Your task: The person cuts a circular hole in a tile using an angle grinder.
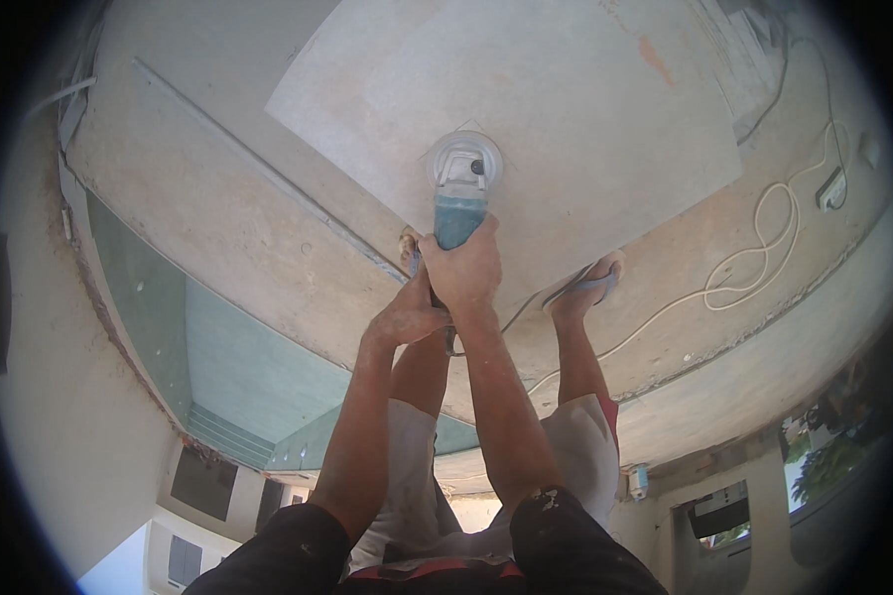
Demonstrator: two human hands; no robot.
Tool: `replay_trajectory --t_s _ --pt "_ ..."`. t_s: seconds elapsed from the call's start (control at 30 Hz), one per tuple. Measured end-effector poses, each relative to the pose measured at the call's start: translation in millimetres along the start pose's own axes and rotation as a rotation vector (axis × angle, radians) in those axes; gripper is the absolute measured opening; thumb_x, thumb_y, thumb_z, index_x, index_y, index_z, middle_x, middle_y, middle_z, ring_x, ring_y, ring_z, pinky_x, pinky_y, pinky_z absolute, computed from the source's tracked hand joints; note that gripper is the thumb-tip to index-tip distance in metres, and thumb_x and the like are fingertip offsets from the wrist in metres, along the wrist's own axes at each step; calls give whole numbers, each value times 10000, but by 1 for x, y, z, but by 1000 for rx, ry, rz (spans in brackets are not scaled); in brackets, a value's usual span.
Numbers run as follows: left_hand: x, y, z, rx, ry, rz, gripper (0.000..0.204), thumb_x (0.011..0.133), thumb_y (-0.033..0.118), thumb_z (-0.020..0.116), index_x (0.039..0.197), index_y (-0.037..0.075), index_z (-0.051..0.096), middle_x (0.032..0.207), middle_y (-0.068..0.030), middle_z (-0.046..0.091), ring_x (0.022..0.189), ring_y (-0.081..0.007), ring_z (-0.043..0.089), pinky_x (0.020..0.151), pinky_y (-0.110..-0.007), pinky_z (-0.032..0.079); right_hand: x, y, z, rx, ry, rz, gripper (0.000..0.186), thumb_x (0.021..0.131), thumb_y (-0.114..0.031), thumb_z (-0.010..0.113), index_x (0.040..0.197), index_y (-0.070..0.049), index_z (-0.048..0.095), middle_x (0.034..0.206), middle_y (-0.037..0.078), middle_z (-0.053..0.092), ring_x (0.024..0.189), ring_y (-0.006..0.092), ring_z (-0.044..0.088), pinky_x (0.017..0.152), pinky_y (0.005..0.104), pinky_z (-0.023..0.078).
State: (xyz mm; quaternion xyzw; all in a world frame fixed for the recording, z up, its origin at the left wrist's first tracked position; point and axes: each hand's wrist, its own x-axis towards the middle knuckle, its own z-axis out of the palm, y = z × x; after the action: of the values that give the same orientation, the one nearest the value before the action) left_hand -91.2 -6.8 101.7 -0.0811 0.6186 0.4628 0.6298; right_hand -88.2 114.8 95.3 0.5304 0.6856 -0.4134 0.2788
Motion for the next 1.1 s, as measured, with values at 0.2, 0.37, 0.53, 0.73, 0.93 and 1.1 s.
replay_trajectory --t_s 0.2,0.37,0.53,0.73,0.93,1.1 --pt "-2 6 1 5 2 -12 1121 705 195 910 1563 -48 231 1498 -220 464 1434 -328 429 1198 -425 344 0 1 -2 -9 0 -1 753 751 -369 814 1261 48 451 1057 295 697 1000 485 697 896 549 539" --pt "-2 7 2 8 11 -15 1128 706 178 907 1572 -42 220 1497 -221 469 1432 -327 432 1191 -420 356 0 0 -3 -4 -12 4 758 749 -373 813 1261 49 447 1052 296 698 1001 488 696 897 549 539" --pt "1 -3 1 48 26 -5 1113 710 147 897 1574 -39 221 1484 -217 483 1414 -324 454 1174 -418 382 2 2 -1 21 -11 -5 763 749 -376 817 1254 59 444 1034 309 695 991 497 694 885 551 540" --pt "0 2 0 88 26 -27 1101 713 149 889 1572 -33 226 1485 -219 480 1414 -341 459 1174 -427 387 2 4 -1 63 -3 -31 748 750 -374 822 1232 56 445 1023 317 693 978 502 695 880 556 537" --pt "-1 1 0 157 51 -21 1101 715 151 880 1573 -31 216 1479 -225 484 1411 -353 464 1169 -435 398 3 8 1 98 -12 -34 743 751 -376 824 1230 47 445 1012 319 694 974 501 696 877 549 539" --pt "1 3 -1 119 26 -59 1101 718 151 878 1569 -38 206 1479 -225 475 1403 -346 468 1165 -441 404 5 10 4 124 -12 -20 750 748 -373 825 1247 43 451 1027 326 698 991 501 696 891 545 540"
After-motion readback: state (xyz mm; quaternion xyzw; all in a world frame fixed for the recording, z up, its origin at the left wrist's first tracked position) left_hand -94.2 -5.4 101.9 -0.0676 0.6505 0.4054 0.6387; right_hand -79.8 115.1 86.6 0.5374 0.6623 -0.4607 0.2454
